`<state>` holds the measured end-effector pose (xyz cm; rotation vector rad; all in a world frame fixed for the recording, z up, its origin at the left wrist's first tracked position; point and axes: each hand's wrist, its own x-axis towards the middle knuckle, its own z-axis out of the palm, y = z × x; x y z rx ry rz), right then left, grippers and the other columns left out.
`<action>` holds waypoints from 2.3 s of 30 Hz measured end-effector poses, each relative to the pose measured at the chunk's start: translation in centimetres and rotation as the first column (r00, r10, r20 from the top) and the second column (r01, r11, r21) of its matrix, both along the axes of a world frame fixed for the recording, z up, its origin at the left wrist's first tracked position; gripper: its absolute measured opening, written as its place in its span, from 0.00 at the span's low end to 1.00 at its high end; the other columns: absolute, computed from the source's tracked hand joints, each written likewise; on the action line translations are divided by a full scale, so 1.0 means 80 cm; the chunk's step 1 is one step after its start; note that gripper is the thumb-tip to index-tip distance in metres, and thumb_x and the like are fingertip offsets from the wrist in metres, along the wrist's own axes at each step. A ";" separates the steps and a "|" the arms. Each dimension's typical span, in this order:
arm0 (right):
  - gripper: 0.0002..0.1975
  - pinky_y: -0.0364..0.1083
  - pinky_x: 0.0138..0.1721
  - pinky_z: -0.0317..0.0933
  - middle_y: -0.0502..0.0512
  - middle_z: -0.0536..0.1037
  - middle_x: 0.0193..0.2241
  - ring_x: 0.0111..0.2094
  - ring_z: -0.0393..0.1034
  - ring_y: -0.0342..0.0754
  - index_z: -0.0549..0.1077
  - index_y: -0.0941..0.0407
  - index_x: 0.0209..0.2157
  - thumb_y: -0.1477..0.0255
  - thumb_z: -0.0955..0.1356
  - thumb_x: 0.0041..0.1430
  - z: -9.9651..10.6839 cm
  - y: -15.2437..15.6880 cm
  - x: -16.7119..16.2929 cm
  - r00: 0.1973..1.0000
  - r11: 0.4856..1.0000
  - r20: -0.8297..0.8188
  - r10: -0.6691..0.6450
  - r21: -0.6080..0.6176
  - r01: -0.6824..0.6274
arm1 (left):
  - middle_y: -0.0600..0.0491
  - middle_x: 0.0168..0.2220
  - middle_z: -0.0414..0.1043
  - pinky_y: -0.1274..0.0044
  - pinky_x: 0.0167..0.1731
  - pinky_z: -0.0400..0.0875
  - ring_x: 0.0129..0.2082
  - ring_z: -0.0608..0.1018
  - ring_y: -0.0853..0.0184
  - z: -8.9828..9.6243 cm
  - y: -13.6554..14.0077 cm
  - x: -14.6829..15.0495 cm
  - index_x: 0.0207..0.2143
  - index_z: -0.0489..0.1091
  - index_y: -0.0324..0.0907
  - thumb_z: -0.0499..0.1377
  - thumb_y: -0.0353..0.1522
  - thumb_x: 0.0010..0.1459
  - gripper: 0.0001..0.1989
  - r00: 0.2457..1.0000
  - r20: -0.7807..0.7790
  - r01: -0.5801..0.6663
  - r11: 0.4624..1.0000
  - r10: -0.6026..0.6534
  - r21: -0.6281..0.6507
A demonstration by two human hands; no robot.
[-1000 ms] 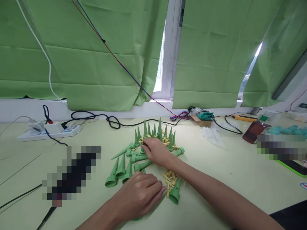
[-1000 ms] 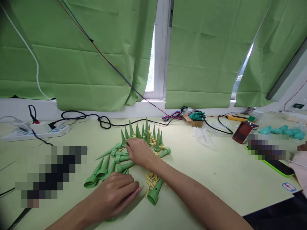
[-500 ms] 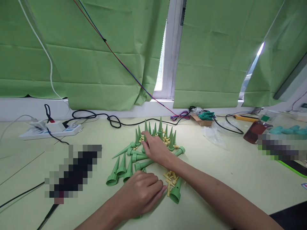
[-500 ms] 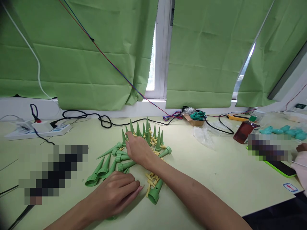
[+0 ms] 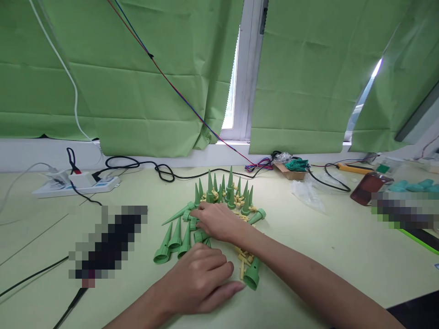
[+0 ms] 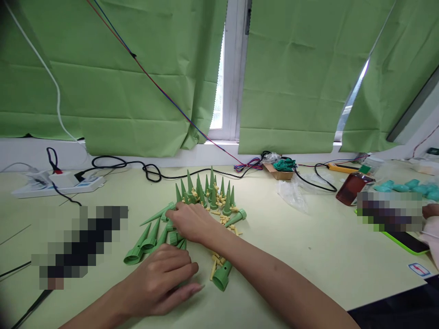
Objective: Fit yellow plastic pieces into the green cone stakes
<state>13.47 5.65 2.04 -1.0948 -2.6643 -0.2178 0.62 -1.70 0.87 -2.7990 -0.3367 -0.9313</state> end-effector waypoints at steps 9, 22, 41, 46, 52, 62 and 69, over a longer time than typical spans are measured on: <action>0.08 0.44 0.26 0.62 0.56 0.75 0.34 0.29 0.73 0.50 0.69 0.56 0.44 0.79 0.64 0.64 -0.016 0.009 -0.011 0.998 1.000 0.062 0.020 0.021 -0.022 | 0.56 0.17 0.63 0.72 0.21 0.51 0.17 0.65 0.70 -0.005 -0.005 0.007 0.22 0.63 0.41 0.51 0.29 0.65 0.16 0.999 -0.032 0.011 1.000 -0.011 0.010; 0.10 0.43 0.22 0.53 0.53 0.72 0.32 0.26 0.70 0.46 0.68 0.54 0.45 0.80 0.59 0.68 -0.005 -0.002 -0.008 0.992 0.999 0.124 0.009 0.050 -0.015 | 0.56 0.16 0.63 0.72 0.21 0.52 0.17 0.65 0.70 -0.007 -0.003 0.007 0.21 0.64 0.41 0.51 0.27 0.64 0.17 1.000 -0.002 -0.029 0.999 0.029 0.037; 0.20 0.43 0.31 0.68 0.61 0.77 0.43 0.42 0.73 0.48 0.60 0.58 0.59 0.74 0.63 0.67 -0.031 -0.037 0.067 0.795 0.906 -0.535 0.286 0.422 -0.042 | 0.55 0.25 0.73 0.77 0.25 0.64 0.23 0.75 0.69 -0.004 0.008 -0.003 0.40 0.67 0.40 0.54 0.26 0.64 0.05 0.914 0.314 -0.238 0.967 0.256 -0.094; 0.22 0.43 0.26 0.67 0.58 0.79 0.38 0.31 0.74 0.46 0.62 0.57 0.58 0.76 0.66 0.63 -0.034 -0.052 0.074 0.722 0.869 -0.604 0.337 0.494 0.008 | 0.55 0.30 0.73 0.79 0.21 0.64 0.19 0.70 0.73 -0.003 0.010 -0.001 0.49 0.62 0.42 0.50 0.27 0.66 0.10 0.887 0.285 -0.262 0.906 0.362 -0.333; 0.17 0.42 0.18 0.58 0.49 0.74 0.25 0.18 0.61 0.41 0.66 0.55 0.53 0.74 0.68 0.63 -0.033 -0.052 0.067 0.619 0.901 -0.723 0.306 0.430 0.056 | 0.53 0.39 0.74 0.78 0.26 0.68 0.26 0.74 0.70 -0.012 0.009 -0.001 0.60 0.50 0.46 0.54 0.30 0.63 0.25 0.883 0.261 -0.255 0.865 0.390 -0.431; 0.07 0.42 0.22 0.59 0.51 0.74 0.26 0.21 0.64 0.42 0.69 0.58 0.44 0.72 0.62 0.67 -0.033 -0.055 0.067 0.631 0.940 -0.709 0.313 0.326 -0.100 | 0.61 0.23 0.61 0.80 0.23 0.63 0.21 0.67 0.71 -0.011 0.013 -0.001 0.63 0.51 0.49 0.50 0.32 0.67 0.23 0.902 0.151 -0.249 0.773 0.404 -0.583; 0.11 0.42 0.32 0.64 0.55 0.79 0.30 0.29 0.73 0.44 0.71 0.58 0.44 0.71 0.59 0.70 -0.026 -0.032 0.095 0.690 0.977 -0.706 0.160 0.211 -0.011 | 0.61 0.21 0.60 0.80 0.21 0.59 0.21 0.70 0.69 -0.005 0.017 0.000 0.54 0.63 0.46 0.53 0.37 0.66 0.16 0.847 0.184 -0.267 0.700 0.498 -0.663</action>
